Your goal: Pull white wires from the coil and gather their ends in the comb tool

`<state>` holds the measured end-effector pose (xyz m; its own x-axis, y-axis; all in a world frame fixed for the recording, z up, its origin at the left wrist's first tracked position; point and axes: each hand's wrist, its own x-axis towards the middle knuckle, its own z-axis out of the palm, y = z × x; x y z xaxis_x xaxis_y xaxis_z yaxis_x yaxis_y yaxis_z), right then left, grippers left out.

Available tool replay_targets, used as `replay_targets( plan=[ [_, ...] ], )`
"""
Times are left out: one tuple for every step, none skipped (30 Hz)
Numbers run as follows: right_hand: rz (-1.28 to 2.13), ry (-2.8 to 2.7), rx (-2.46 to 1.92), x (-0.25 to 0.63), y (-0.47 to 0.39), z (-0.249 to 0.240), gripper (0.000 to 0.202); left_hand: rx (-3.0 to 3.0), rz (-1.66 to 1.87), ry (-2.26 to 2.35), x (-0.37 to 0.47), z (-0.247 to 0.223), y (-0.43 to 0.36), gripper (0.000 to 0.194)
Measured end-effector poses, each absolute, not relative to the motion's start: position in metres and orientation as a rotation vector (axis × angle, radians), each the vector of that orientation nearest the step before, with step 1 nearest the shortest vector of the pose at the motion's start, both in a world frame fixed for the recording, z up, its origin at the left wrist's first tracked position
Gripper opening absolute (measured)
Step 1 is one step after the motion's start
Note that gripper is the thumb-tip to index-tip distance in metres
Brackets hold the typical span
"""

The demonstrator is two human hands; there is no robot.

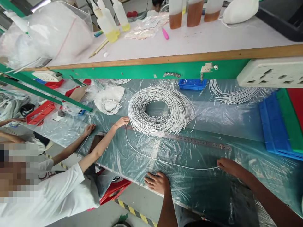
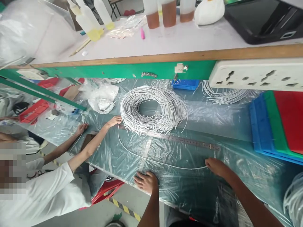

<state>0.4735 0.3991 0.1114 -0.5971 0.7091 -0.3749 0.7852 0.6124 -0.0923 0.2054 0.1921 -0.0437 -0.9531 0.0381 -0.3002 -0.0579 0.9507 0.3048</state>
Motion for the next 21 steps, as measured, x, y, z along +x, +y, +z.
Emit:
replay_targets(
  plan=[
    [-0.366, 2.524, 1.201, 0.473, 0.399, 0.111, 0.023, -0.008, 0.414, 2.832, 0.206, -0.044, 0.192, 0.055],
    [-0.38, 2.506, 1.188, 0.473, 0.399, 0.111, 0.023, 0.003, 0.375, 2.869, 0.206, -0.045, 0.191, 0.057],
    [-0.397, 2.488, 1.175, 0.473, 0.399, 0.111, 0.024, 0.011, 0.332, 2.907, 0.206, -0.046, 0.191, 0.058],
    [-0.41, 2.474, 1.168, 0.473, 0.399, 0.111, 0.024, 0.012, 0.286, 2.943, 0.206, -0.047, 0.191, 0.06],
    [-0.42, 2.46, 1.165, 0.473, 0.399, 0.11, 0.025, 0.012, 0.244, 2.968, 0.206, -0.047, 0.191, 0.062],
    [-0.428, 2.449, 1.166, 0.473, 0.399, 0.108, 0.025, 0.01, 0.209, 2.976, 0.206, -0.048, 0.191, 0.062],
    [-0.433, 2.44, 1.168, 0.474, 0.4, 0.107, 0.026, 0.01, 0.182, 2.972, 0.206, -0.048, 0.191, 0.063],
    [-0.437, 2.436, 1.17, 0.474, 0.4, 0.105, 0.026, 0.016, 0.168, 2.962, 0.206, -0.048, 0.19, 0.063],
    [-0.439, 2.436, 1.173, 0.475, 0.401, 0.104, 0.027, 0.024, 0.168, 2.947, 0.205, -0.046, 0.19, 0.063],
    [-0.441, 2.438, 1.174, 0.476, 0.403, 0.103, 0.027, 0.033, 0.179, 2.925, 0.205, -0.045, 0.189, 0.063],
    [-0.443, 2.44, 1.175, 0.477, 0.404, 0.102, 0.028, 0.037, 0.202, 2.895, 0.204, -0.042, 0.188, 0.064],
    [-0.445, 2.442, 1.176, 0.477, 0.405, 0.102, 0.029, 0.037, 0.232, 2.862, 0.204, -0.039, 0.187, 0.064],
    [-0.445, 2.444, 1.177, 0.478, 0.406, 0.101, 0.029, 0.037, 0.261, 2.829, 0.203, -0.036, 0.186, 0.065],
    [-0.444, 2.446, 1.178, 0.479, 0.407, 0.101, 0.029, 0.036, 0.28, 2.799, 0.203, -0.033, 0.185, 0.065],
    [-0.443, 2.448, 1.179, 0.48, 0.407, 0.102, 0.029, 0.037, 0.293, 2.778, 0.202, -0.031, 0.185, 0.065],
    [-0.44, 2.452, 1.179, 0.481, 0.408, 0.102, 0.028, 0.04, 0.301, 2.766, 0.202, -0.03, 0.184, 0.065],
    [-0.437, 2.456, 1.18, 0.481, 0.408, 0.103, 0.028, 0.044, 0.309, 2.764, 0.203, -0.03, 0.184, 0.066],
    [-0.435, 2.459, 1.18, 0.482, 0.408, 0.103, 0.027, 0.045, 0.313, 2.769, 0.203, -0.031, 0.184, 0.066],
    [-0.433, 2.461, 1.18, 0.482, 0.408, 0.104, 0.027, 0.043, 0.314, 2.78, 0.203, -0.033, 0.185, 0.066],
    [-0.434, 2.461, 1.179, 0.482, 0.407, 0.104, 0.027, 0.037, 0.314, 2.795, 0.204, -0.035, 0.185, 0.066],
    [-0.437, 2.462, 1.178, 0.483, 0.407, 0.105, 0.027, 0.03, 0.314, 2.813, 0.204, -0.039, 0.186, 0.066]
  ],
)
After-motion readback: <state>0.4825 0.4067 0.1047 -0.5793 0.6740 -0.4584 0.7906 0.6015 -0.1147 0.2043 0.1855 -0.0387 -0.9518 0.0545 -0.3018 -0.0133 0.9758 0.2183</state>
